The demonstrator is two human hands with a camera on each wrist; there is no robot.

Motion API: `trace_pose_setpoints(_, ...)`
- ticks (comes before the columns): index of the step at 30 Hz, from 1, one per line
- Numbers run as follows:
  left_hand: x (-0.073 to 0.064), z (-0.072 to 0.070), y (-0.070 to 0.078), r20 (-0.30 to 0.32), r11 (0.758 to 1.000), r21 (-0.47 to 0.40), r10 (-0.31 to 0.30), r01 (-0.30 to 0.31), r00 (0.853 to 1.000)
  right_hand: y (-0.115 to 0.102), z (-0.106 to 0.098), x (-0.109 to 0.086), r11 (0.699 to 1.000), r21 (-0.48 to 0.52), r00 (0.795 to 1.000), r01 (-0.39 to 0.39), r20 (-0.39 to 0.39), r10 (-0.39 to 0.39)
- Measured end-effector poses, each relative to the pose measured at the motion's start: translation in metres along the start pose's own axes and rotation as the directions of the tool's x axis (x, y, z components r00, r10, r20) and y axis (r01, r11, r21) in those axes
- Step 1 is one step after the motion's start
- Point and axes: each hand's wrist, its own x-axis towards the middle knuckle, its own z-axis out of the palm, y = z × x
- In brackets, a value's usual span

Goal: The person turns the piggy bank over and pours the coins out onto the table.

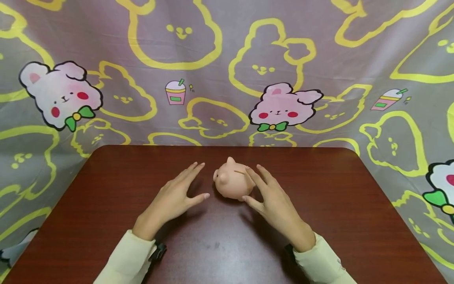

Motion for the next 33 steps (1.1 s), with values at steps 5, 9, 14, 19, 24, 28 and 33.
trace_pose_setpoints(5, 0.011, 0.004, 0.007, 0.016, 0.996, -0.071, 0.056, -0.055, 0.998, -0.013, 0.007, 0.004, 0.999, -0.005, 0.999, 0.041, -0.021, -0.041)
trace_pose_setpoints(9, 0.019, 0.008, 0.014, 0.045, 0.983, -0.162, 0.091, -0.083, 0.995, -0.022, 0.01, 0.007, 1.0, -0.018, 0.999, 0.026, -0.02, -0.026)
trace_pose_setpoints(14, 0.029, 0.013, 0.019, 0.071, 0.967, -0.233, 0.119, -0.099, 0.99, -0.031, 0.014, 0.008, 1.0, -0.024, 1.0, -0.01, -0.019, 0.009)
trace_pose_setpoints(19, 0.043, 0.018, 0.018, 0.079, 0.947, -0.294, 0.16, -0.13, 0.984, -0.034, 0.019, 0.01, 0.999, -0.019, 0.999, -0.038, -0.025, 0.037)
trace_pose_setpoints(24, 0.053, 0.022, 0.019, 0.098, 0.929, -0.335, 0.202, -0.159, 0.974, -0.035, 0.025, 0.012, 0.999, -0.022, 0.999, -0.032, -0.034, 0.031)
trace_pose_setpoints(28, 0.056, 0.024, 0.023, 0.12, 0.931, -0.337, 0.193, -0.143, 0.974, -0.034, 0.028, 0.013, 1.0, -0.015, 0.999, -0.01, -0.041, 0.01)
trace_pose_setpoints(33, 0.056, 0.024, 0.028, 0.109, 0.939, -0.316, 0.176, -0.133, 0.978, -0.033, 0.031, 0.014, 1.0, -0.012, 0.999, 0.003, -0.036, -0.003)
